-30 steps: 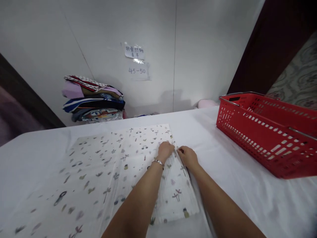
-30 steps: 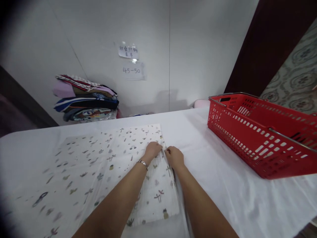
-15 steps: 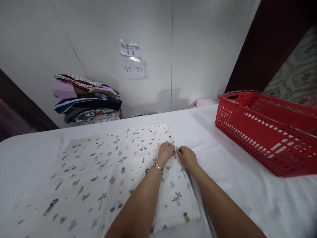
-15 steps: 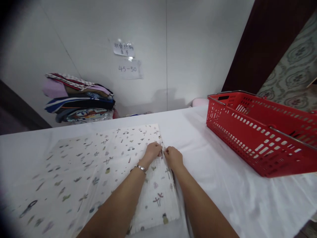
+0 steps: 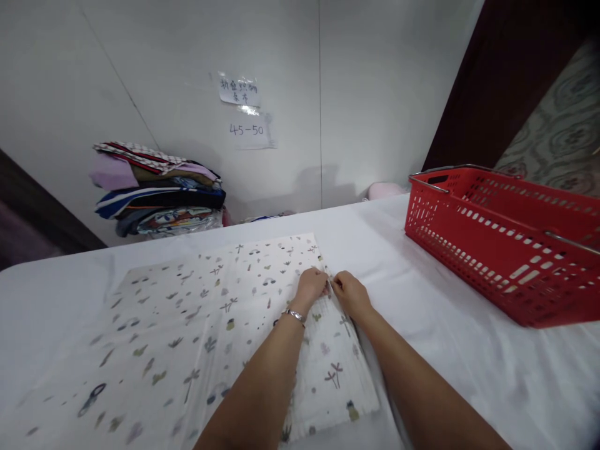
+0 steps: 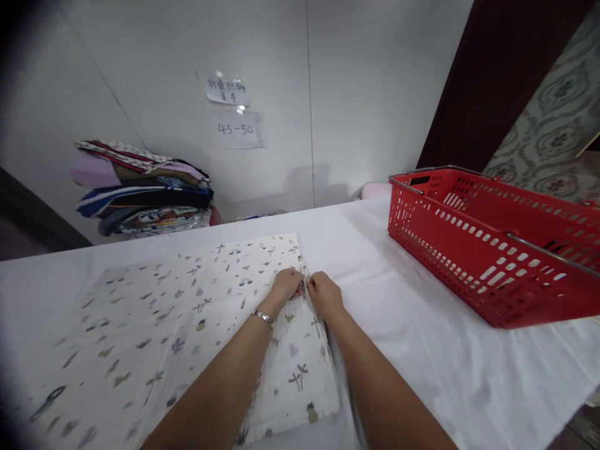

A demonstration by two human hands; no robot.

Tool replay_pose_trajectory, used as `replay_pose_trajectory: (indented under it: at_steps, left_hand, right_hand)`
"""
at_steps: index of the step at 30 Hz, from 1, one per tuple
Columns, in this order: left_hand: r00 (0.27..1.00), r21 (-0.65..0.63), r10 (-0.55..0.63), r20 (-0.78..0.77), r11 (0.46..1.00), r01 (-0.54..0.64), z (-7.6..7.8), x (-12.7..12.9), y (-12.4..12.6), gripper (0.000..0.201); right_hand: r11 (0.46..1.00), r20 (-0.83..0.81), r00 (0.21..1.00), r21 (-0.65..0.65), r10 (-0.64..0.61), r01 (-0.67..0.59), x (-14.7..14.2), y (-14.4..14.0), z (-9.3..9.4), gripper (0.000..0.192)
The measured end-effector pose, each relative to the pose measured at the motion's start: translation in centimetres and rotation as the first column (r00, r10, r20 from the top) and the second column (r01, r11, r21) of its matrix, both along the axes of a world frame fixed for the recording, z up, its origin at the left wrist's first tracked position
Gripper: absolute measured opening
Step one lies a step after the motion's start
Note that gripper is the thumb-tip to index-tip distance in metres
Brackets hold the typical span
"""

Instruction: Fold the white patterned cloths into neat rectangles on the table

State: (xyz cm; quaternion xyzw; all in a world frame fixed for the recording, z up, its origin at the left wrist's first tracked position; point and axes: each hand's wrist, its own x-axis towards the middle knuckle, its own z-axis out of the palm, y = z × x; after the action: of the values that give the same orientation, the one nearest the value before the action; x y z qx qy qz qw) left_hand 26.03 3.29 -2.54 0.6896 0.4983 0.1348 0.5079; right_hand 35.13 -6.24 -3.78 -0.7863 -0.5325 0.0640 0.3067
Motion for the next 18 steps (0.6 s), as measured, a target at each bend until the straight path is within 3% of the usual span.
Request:
replay_pose_trajectory:
  at_steps: [6, 10, 13, 15, 18]
  left_hand:
    - [0.999, -0.011, 0.0, 0.033, 1.0, 0.001, 0.2, 0.1, -0.2, 0.025]
    - [1.0, 0.018, -0.002, -0.001, 1.0, 0.002, 0.3, 0.0, -0.1, 0.018]
    - [1.0, 0.044, -0.004, -0.026, 0.999, 0.005, 0.2, -0.2, 0.0, 0.013]
    - [0.999, 0.053, -0.014, -0.031, 0.998, 0.016, 0.1, -0.3, 0.1, 0.012]
    - [0.999, 0.054, -0.028, -0.042, 0.998, 0.031, 0.0, -0.4, 0.2, 0.012]
  right_hand:
    - [0.996, -0.074, 0.995, 0.07, 0.063, -0.057, -0.3, 0.0, 0.1, 0.016]
    - [0.978, -0.374, 0.915, 0.191, 0.148, -0.08, 0.1, 0.1, -0.3, 0.018]
    - [0.989, -0.516, 0.854, 0.151, 0.071, 0.009, 0.7, 0.2, -0.4, 0.02]
    - [0.993, -0.447, 0.895, 0.103, -0.002, 0.054, 0.9, 0.1, -0.2, 0.019]
    - [0.998, -0.185, 0.98, -0.023, -0.067, 0.063, 0.7, -0.1, 0.4, 0.02]
